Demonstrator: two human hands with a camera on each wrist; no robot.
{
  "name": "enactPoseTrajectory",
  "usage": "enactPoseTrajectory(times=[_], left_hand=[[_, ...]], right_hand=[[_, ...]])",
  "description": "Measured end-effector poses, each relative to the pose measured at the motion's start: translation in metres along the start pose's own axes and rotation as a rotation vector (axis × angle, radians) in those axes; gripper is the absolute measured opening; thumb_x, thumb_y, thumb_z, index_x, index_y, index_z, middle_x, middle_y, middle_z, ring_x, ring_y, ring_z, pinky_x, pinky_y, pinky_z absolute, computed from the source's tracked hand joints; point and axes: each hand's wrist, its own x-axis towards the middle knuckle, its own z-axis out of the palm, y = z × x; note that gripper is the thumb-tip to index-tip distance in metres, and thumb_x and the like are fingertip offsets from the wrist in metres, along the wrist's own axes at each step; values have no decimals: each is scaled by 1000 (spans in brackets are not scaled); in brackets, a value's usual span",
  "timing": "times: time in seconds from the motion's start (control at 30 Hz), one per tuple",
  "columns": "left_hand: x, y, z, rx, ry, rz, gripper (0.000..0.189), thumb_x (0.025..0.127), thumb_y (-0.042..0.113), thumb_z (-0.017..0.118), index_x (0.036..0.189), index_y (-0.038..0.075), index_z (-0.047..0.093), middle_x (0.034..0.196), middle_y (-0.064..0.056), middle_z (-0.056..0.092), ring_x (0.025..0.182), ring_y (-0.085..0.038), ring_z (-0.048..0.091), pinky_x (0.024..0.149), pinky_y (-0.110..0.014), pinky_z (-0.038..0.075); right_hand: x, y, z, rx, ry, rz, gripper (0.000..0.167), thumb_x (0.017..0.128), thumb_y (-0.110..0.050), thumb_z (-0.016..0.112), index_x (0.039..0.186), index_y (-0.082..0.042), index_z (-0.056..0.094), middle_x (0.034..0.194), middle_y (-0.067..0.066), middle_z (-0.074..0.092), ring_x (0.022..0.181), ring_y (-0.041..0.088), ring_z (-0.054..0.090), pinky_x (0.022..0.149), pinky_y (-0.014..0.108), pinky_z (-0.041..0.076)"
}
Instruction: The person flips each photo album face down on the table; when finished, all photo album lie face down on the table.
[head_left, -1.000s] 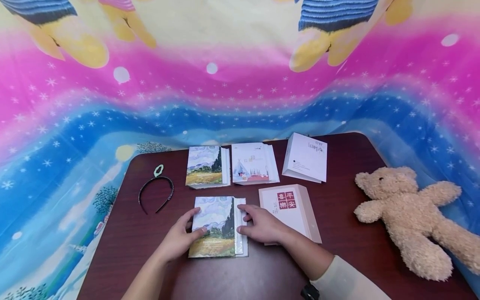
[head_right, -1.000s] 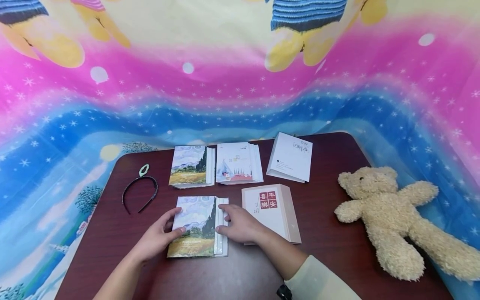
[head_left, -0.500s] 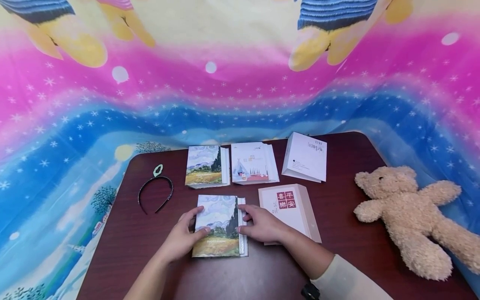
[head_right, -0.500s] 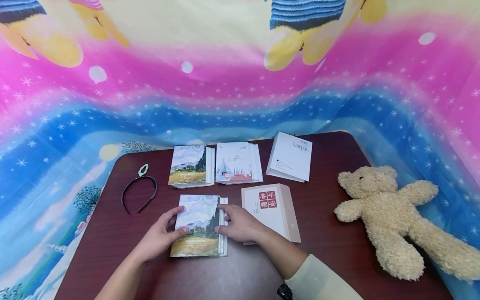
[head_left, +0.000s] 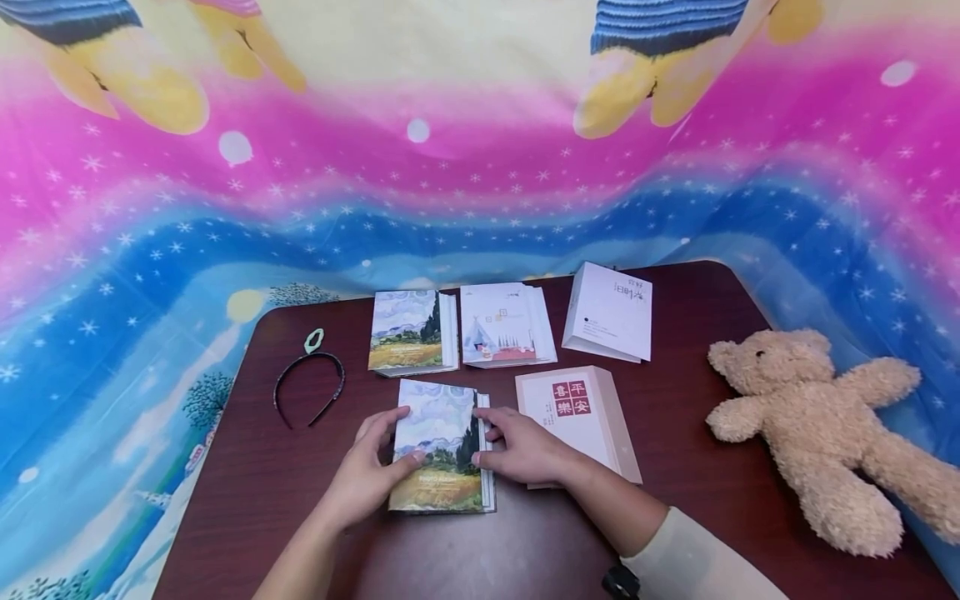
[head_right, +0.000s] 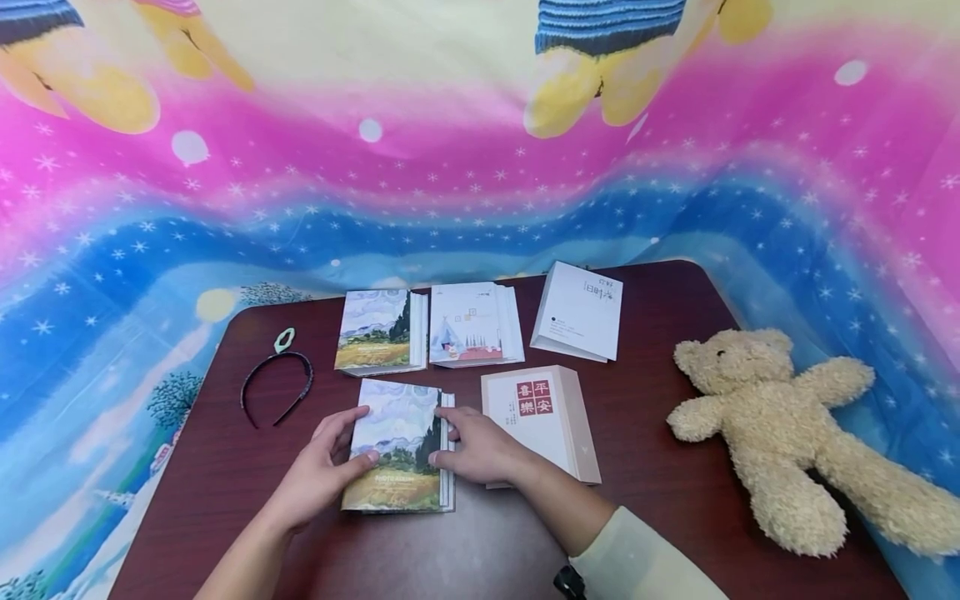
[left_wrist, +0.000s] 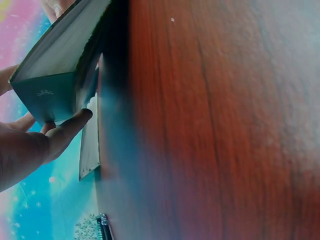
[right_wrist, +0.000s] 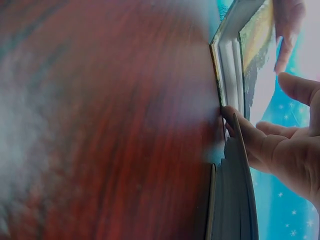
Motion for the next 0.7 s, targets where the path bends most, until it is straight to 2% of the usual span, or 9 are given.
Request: enactPoseTrajectory(times=[0.17,0.43,0.7], left_hand=[[-2,5,0,-53,6,24,68,94,19,79,153,15,47,155,-9,36,148,-39,37,118,-59,32],[-8,16,-2,-85,29,44,67,94,15,79,153,16,48,155,-7,36,147,-36,39,116,-53,38],[-17,29,-4,-82,36,56,66,95,16,77,154,20,47,154,-7,36,144,-37,41,108,-55,46]], right_hand=[[1,0,1,15,-12,-14,71,93,-32,75,155,-11,47,141,15,54,121,25,61,99,43,50],[4,0,6,23,-30,-63,69,93,-31,76,153,-10,49,138,16,55,117,26,62,99,45,51],[5,-4,10,57,-67,-50,70,93,-31,77,155,-12,48,143,15,51,113,24,65,90,29,54]])
